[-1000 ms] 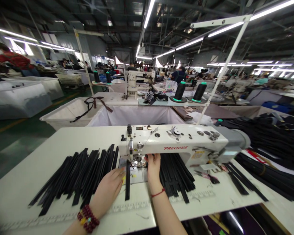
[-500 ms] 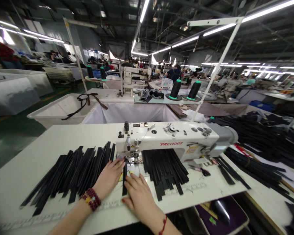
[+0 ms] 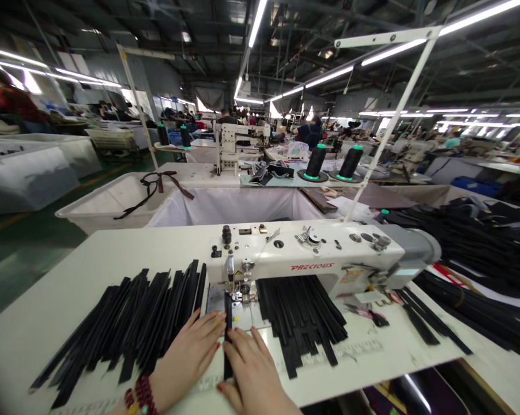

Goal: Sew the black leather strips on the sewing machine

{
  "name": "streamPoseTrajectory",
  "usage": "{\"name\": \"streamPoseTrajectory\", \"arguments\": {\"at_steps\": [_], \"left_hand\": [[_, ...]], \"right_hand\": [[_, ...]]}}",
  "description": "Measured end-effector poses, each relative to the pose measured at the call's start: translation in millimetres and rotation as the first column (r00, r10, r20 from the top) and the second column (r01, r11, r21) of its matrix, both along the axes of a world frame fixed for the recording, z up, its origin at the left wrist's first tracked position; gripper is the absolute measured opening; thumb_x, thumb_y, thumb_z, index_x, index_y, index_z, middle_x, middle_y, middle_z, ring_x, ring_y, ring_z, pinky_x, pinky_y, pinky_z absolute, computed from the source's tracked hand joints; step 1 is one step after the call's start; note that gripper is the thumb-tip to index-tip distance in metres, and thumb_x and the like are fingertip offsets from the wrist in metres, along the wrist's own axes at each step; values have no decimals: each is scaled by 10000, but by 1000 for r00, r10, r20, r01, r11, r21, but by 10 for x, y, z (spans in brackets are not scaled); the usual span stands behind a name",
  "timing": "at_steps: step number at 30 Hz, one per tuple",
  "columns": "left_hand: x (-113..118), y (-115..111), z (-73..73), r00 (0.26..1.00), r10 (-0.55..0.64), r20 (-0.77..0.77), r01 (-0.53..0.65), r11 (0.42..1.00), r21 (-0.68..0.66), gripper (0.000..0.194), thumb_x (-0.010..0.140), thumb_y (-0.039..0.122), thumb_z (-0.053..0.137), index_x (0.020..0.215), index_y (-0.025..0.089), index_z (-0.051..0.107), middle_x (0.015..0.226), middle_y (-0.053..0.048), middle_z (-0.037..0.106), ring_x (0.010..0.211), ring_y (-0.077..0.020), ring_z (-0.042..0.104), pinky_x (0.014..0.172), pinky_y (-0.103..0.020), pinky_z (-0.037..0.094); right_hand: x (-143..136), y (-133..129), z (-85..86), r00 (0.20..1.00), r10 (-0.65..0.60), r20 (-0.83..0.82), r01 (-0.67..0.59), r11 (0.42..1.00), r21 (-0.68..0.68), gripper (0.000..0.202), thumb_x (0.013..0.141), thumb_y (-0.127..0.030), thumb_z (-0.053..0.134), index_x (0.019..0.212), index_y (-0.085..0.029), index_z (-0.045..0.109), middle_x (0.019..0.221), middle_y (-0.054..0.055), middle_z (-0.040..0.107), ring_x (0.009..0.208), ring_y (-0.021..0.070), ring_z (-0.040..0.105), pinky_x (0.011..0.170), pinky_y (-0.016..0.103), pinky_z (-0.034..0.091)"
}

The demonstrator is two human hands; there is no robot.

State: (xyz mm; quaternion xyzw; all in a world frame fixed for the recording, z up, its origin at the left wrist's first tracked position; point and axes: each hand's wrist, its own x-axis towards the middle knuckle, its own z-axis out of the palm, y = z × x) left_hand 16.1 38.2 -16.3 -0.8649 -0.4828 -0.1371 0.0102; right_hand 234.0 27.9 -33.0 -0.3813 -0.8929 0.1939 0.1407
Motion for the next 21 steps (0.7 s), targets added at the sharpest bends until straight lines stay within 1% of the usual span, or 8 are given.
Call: {"name": "streamPoseTrajectory", "arguments": {"at_steps": [4,7,9,12,16,19,21], "left_hand": [[13,116,27,999,50,-20,-50,999,4,434,897,107,487,1310,192,590,1384,-97,619,1274,-269,556,1093,-528,413],[31,205,-24,998,27,-51,-26,1000,12,427,903,133,493,1316,180,591,1398,-105,609,1278,-269,557,1081,-513,433],[42,237,-73,999,20,-48,-19,1000,21,423,916,130,465,1316,179,595,1398,-108,609,1284,-257,557,1088,-501,431],[51,251,-129,999,22,-26,-22,1000,18,445,924,119,435,1340,180,579,1426,-116,583,1300,-249,549,1101,-506,419],[53,255,-173,999,43,-30,-43,999,2,455,921,116,427,1352,156,567,1439,-137,565,1307,-261,545,1089,-529,427],[47,264,-213,999,52,-9,-52,998,19,465,920,113,428,1362,173,561,1443,-129,563,1321,-250,531,1104,-515,411],[44,272,-228,999,47,-3,-47,999,27,461,922,117,430,1359,178,564,1445,-126,562,1321,-250,531,1101,-513,412]], "right_hand": [[36,-58,-58,999,31,23,-31,1000,4,628,856,-333,651,1455,-229,493,1530,84,432,1424,276,379,1218,497,206],[65,-83,-55,999,35,31,-35,999,6,606,872,-282,615,1463,-235,484,1542,75,412,1433,274,365,1213,519,203],[60,-79,-30,999,14,29,-14,1000,7,570,885,-242,586,1449,-249,499,1531,64,430,1426,264,378,1213,518,204],[21,-67,26,1000,-19,12,19,1000,19,525,905,-218,559,1427,-258,521,1509,56,464,1415,256,397,1214,515,208],[-26,-90,62,999,-50,-2,50,998,24,477,938,-232,536,1415,-249,531,1489,62,489,1395,252,425,1211,516,220],[-14,-109,60,998,-58,-23,58,998,25,469,937,-242,551,1406,-249,537,1472,67,511,1381,250,439,1209,510,220],[16,-59,89,995,-75,-63,77,997,29,452,929,-215,549,1380,-252,557,1421,66,561,1340,242,482,1205,501,221]]}}
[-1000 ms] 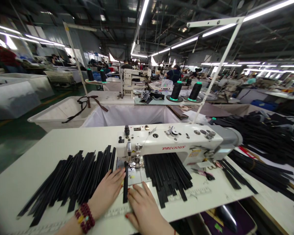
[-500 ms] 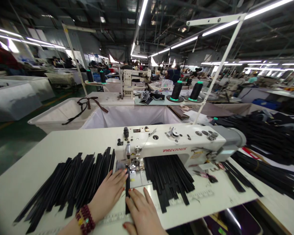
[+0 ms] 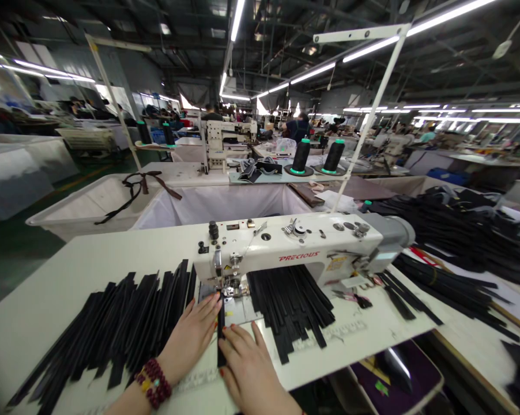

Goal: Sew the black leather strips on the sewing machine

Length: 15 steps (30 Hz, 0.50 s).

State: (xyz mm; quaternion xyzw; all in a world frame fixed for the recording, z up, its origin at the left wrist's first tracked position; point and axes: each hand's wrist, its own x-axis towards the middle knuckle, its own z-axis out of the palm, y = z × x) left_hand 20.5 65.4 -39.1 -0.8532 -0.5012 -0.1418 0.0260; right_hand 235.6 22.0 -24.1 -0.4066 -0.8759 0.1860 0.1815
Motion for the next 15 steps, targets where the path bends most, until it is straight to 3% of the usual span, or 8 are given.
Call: {"name": "streamPoseTrajectory", "arguments": {"at_steps": [3,5,7,11,15], "left_hand": [[8,7,22,1000,0,-17,0,1000,4,445,924,123,430,1342,160,579,1432,-135,572,1303,-270,547,1078,-542,428],[19,5,55,999,12,-35,-12,1000,12,434,921,129,440,1325,160,597,1416,-133,588,1292,-288,557,1068,-562,432],[27,-2,79,999,24,-38,-23,999,38,414,918,140,462,1298,174,623,1388,-124,614,1276,-300,570,1069,-566,430],[14,-22,39,999,29,-17,-27,994,102,387,926,155,471,1271,183,644,1345,-120,648,1243,-295,594,1069,-550,438],[-10,-26,-41,999,26,-33,-22,994,108,399,922,136,461,1280,177,634,1366,-117,633,1243,-288,593,1063,-546,447]], "right_hand": [[35,253,119,992,-114,-62,115,993,28,411,910,-138,527,1299,-242,609,1302,68,637,1210,223,567,1143,452,316],[18,526,205,969,-240,-60,244,969,50,339,901,-129,547,1208,-225,656,1256,79,647,1150,232,577,1039,402,402],[-44,820,249,952,-302,-50,305,950,66,233,896,-146,576,1088,-201,695,1220,102,649,1128,260,571,988,401,412],[-246,1232,166,939,-343,-31,345,936,73,93,833,-175,668,916,-167,709,1026,123,694,1063,296,590,984,438,383],[-352,1313,15,952,-304,-45,306,949,71,89,808,-203,704,897,-197,706,1002,76,714,1054,275,602,1001,420,358]]}}
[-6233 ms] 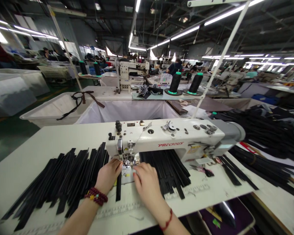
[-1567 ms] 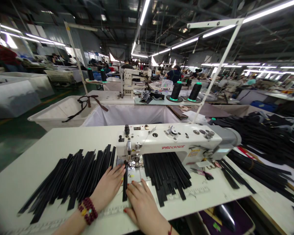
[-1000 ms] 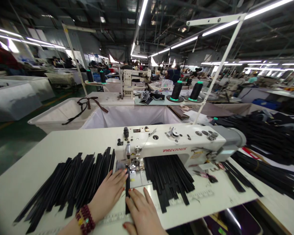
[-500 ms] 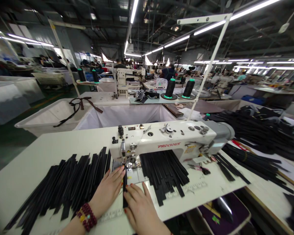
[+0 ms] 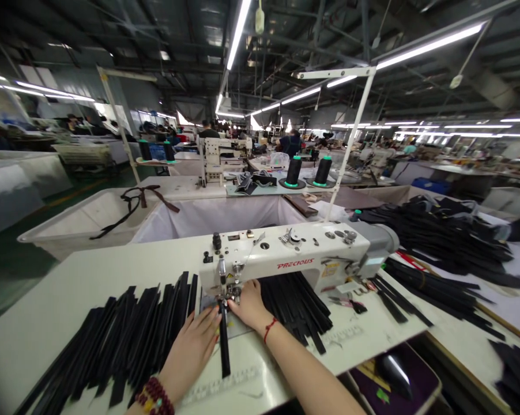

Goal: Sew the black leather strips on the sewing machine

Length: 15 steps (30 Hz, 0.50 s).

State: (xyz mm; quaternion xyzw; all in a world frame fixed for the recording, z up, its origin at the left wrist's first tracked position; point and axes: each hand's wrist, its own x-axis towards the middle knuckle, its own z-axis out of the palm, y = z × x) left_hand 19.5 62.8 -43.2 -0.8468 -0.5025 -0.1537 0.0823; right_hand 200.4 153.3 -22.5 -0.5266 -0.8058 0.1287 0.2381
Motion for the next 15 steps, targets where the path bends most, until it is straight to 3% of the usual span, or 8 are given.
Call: {"name": "streamPoseTrajectory", "arguments": {"at_steps": [5,15], "left_hand": [[1,-1,35,1000,-9,-27,8,1000,-30,397,912,141,493,1286,169,623,1381,-111,622,1253,-291,583,1053,-541,456],[-25,45,128,997,-47,-61,41,995,-89,408,916,156,478,1302,154,612,1407,-124,597,1272,-293,567,1059,-545,445]], "right_hand": [[47,-20,-94,1000,28,-15,-28,1000,3,126,876,-197,627,978,-202,702,1121,94,696,1128,277,572,1030,425,318],[65,71,-128,999,39,0,-39,999,-28,138,866,-171,581,869,-189,718,969,77,731,1021,257,620,960,365,347]]}}
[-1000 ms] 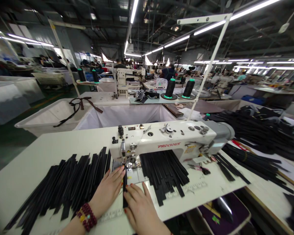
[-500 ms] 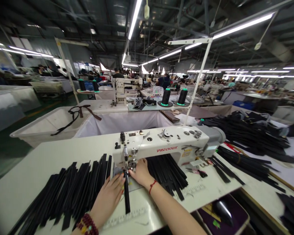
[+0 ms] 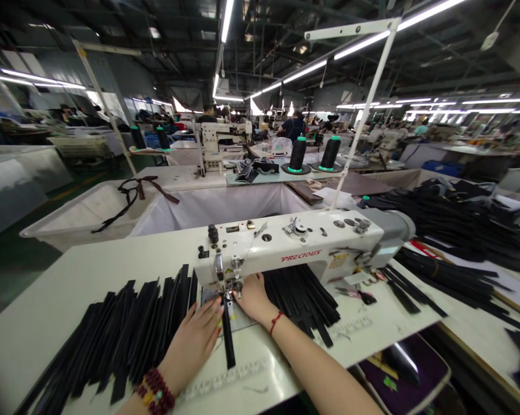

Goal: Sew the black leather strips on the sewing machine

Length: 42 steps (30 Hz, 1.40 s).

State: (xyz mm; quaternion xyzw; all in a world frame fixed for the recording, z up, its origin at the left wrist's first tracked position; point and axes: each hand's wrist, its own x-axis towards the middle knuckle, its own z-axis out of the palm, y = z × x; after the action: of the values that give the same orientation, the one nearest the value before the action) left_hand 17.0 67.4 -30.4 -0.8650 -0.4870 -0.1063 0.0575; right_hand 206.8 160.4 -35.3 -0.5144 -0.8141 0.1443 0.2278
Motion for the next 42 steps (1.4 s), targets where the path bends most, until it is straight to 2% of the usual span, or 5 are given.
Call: {"name": "streamPoseTrajectory", "arguments": {"at_steps": [14,23,26,31,42], "left_hand": [[29,73,120,994,38,-100,-48,995,-93,417,957,168,437,1345,122,582,1456,-142,543,1330,-296,524,1090,-552,426],[7,-143,121,994,-44,-101,36,997,-71,405,952,190,473,1341,165,583,1444,-105,564,1332,-264,521,1087,-508,439],[3,-158,128,995,-51,-86,45,996,-76,411,954,185,457,1345,156,578,1453,-118,553,1339,-268,513,1088,-517,434],[17,-128,174,993,-60,-100,51,994,-97,423,958,183,431,1355,160,577,1467,-128,535,1346,-267,506,1095,-516,429],[43,56,141,988,-16,-152,2,996,-94,415,931,134,455,1323,91,585,1445,-170,549,1320,-299,534,1083,-541,449]], "right_hand": [[55,-131,188,998,-16,59,10,996,90,143,911,-158,570,928,-171,711,994,108,706,1021,265,607,1000,433,372],[402,-1263,122,940,334,75,-342,911,231,283,969,-231,569,1250,-239,595,1259,25,665,1200,193,554,1222,454,41],[462,-1446,103,923,359,139,-383,889,250,308,979,-292,562,1278,-220,575,1311,23,643,1246,200,528,1224,421,-70],[453,-1424,183,923,355,146,-383,876,293,285,975,-327,580,1230,-202,597,1273,11,662,1216,198,550,1208,388,-151],[305,-1147,82,947,318,38,-318,915,249,130,954,-277,628,1067,-214,639,1122,3,703,1152,172,581,1225,414,-61]]}}
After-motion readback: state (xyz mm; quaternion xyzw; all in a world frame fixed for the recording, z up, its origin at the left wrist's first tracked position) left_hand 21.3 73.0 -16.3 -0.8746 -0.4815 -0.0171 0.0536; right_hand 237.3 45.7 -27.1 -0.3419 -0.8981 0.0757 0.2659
